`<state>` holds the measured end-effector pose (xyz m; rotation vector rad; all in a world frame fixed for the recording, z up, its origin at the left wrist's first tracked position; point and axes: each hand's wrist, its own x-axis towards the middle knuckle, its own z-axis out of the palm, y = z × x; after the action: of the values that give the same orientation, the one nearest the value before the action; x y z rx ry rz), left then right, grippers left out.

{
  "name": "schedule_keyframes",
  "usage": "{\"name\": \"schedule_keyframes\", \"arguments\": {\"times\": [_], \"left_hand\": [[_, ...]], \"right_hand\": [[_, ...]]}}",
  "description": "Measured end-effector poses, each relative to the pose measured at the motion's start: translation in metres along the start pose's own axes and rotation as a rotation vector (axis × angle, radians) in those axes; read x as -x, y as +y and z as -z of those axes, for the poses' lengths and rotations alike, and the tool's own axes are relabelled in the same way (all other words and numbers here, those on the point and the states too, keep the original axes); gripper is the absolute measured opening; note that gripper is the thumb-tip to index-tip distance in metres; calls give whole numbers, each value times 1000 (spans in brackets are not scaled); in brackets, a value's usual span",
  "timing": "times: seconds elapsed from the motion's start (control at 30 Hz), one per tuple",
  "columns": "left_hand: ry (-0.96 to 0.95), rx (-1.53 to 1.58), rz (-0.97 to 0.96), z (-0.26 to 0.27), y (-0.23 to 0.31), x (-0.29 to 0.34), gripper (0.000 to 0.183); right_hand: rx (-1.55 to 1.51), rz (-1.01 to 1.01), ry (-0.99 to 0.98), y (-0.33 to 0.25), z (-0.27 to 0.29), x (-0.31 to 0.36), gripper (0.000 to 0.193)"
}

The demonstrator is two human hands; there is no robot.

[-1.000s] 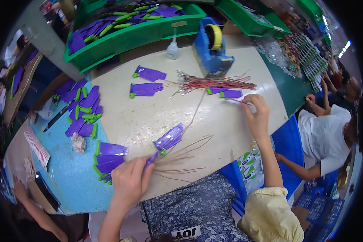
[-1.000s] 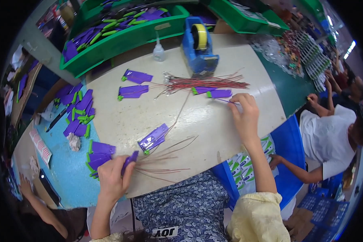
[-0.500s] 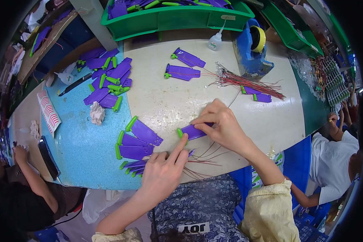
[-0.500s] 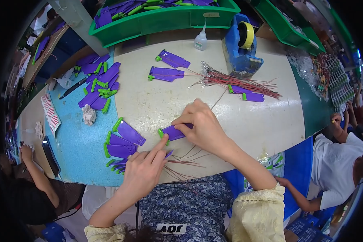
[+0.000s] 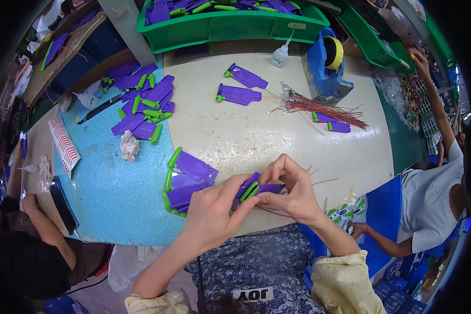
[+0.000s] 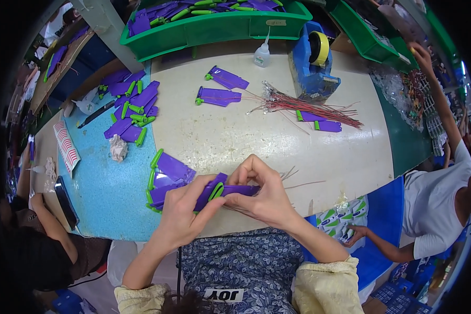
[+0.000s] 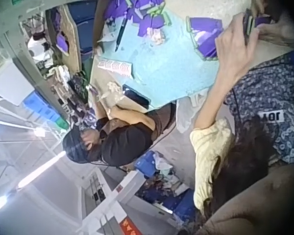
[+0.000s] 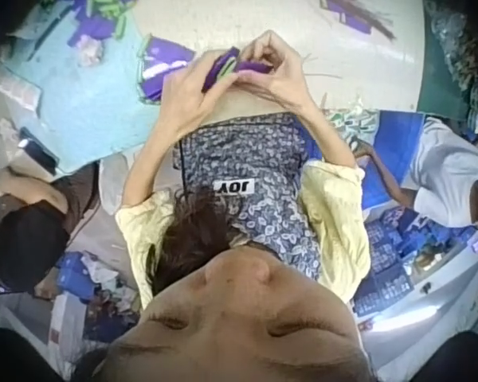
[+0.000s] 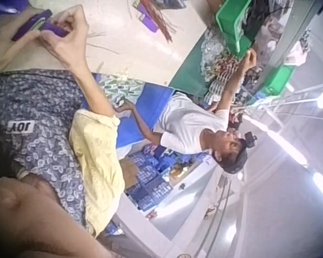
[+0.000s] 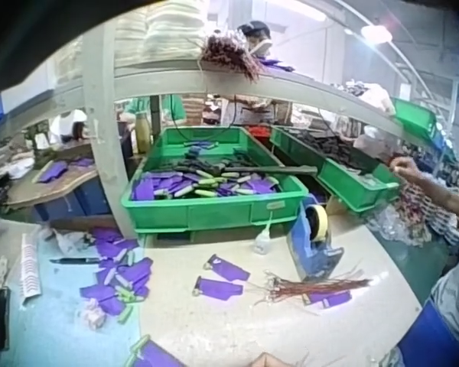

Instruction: The person attaches green plastic caps to purple plastic blades, stacks the assembled pieces, and connects wired LED lights to the plastic assemblies by hand.

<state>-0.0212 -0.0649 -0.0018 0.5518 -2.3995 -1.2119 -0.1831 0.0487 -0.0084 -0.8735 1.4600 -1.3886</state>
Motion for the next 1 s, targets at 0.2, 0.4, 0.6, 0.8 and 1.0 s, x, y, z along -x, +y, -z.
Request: {"name": "schedule_keyframes", "arguments": {"times": [0.2,0.4,0.6,0.8,1.0], "left_hand": [[40,75,18,-5,0,1,31],[-26,149,30,0,-1,3,25],[155,73,-26,-11,1,6,22],[58,91,97,3,-3,10,32],[-242,-67,6,4,3,-9,25]], "right_hand": [[-91,9,114,3,-8,4,35],[-220,-250,-56,4,7,-1,27],[-75,-61,145,5,-15,12,23],[366,-71,75,-15,12,12,13],[550,-37,25,-40,2,12,20]]}}
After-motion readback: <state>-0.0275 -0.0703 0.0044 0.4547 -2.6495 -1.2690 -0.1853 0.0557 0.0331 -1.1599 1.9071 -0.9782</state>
